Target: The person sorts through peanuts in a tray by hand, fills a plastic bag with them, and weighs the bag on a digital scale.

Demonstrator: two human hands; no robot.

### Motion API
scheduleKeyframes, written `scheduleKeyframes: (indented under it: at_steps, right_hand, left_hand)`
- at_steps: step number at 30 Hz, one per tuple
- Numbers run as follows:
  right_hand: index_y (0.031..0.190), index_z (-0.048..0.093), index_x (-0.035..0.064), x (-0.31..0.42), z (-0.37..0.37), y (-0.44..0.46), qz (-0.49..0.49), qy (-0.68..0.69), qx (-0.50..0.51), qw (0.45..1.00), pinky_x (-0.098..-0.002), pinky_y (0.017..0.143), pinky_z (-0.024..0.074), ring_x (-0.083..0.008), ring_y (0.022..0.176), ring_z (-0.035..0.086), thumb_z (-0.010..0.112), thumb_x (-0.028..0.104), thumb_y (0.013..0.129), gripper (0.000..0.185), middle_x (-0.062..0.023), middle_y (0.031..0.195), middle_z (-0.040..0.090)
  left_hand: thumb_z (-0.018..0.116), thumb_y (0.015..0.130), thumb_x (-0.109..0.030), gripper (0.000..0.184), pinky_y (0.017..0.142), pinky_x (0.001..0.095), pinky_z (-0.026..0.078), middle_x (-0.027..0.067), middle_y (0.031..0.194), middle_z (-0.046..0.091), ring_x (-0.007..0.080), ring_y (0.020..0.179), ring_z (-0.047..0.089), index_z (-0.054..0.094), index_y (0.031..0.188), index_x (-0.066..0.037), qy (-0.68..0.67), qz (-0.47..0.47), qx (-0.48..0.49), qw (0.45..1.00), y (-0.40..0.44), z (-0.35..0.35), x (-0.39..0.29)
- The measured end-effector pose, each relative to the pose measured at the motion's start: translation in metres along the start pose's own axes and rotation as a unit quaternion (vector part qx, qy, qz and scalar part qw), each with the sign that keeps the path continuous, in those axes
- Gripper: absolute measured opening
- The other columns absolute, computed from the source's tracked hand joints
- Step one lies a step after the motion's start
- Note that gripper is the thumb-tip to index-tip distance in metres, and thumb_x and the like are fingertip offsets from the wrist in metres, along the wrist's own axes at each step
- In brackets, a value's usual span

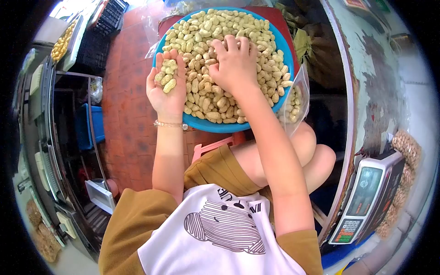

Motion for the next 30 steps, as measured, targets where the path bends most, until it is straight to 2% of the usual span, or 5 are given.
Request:
scheduleKeyframes:
  at_steps: [2,5,9,16,30]
  right_hand:
    - [0.126,0.057,0.0231,0.003,-0.004,0.003,-0.036,0.007,-0.062,0.997,-0.0537,0.103,0.0334,-0.0340,0.126,0.042,0.061,0.025,0.080,0.047,-0.0065,0.131,0.052]
    - [0.132,0.052,0.0228,0.008,0.001,0.012,-0.129,0.082,-0.051,0.987,-0.0539,0.108,0.0291,-0.0354,0.130,0.040,0.061,0.031,0.082,0.052,-0.0085,0.135,0.050]
    - [0.125,0.060,0.0235,0.016,0.015,0.015,-0.105,0.064,0.028,0.992,-0.0498,0.107,0.0324,-0.0326,0.126,0.045,0.062,0.038,0.082,0.045,-0.0050,0.137,0.051]
    - [0.106,0.068,0.0194,0.024,0.003,0.013,-0.046,0.009,0.093,0.995,-0.0549,0.099,0.0366,-0.0299,0.112,0.052,0.065,0.039,0.079,0.033,-0.0042,0.116,0.059]
    - [0.086,0.072,0.0160,0.019,0.007,0.010,-0.044,0.087,0.019,0.995,-0.0537,0.089,0.0451,-0.0253,0.100,0.058,0.071,0.036,0.074,0.023,-0.0016,0.100,0.062]
  left_hand:
    - [0.041,0.095,-0.015,0.033,0.105,0.0466,0.045,0.0176,0.112,0.063,0.0317,0.114,0.058,0.059,0.115,0.003,-0.019,0.019,-0.017,1.000,-0.001,-0.001,0.002]
    - [0.039,0.095,-0.015,0.033,0.105,0.0477,0.044,0.0167,0.114,0.062,0.0313,0.116,0.056,0.057,0.117,0.003,-0.045,0.024,-0.014,0.999,0.001,-0.006,0.001]
    - [0.039,0.096,-0.014,0.030,0.100,0.0445,0.049,0.0161,0.105,0.064,0.0295,0.107,0.061,0.061,0.109,0.003,-0.027,0.035,-0.052,0.998,0.000,0.005,0.002]
    - [0.039,0.095,-0.014,0.032,0.105,0.0475,0.044,0.0193,0.114,0.060,0.0313,0.114,0.056,0.055,0.115,0.005,0.007,0.032,-0.039,0.999,0.003,-0.001,0.003]
    - [0.041,0.093,-0.013,0.033,0.106,0.0475,0.043,0.0174,0.117,0.060,0.0319,0.116,0.055,0.056,0.116,0.004,0.018,0.026,-0.027,0.999,0.009,-0.008,0.004]
Point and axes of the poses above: each hand's wrist, its own y-axis towards the middle knuckle, its own z-axis out of the palm, x = y × z, the point moved 3 cm from there along y, towards the middle knuckle
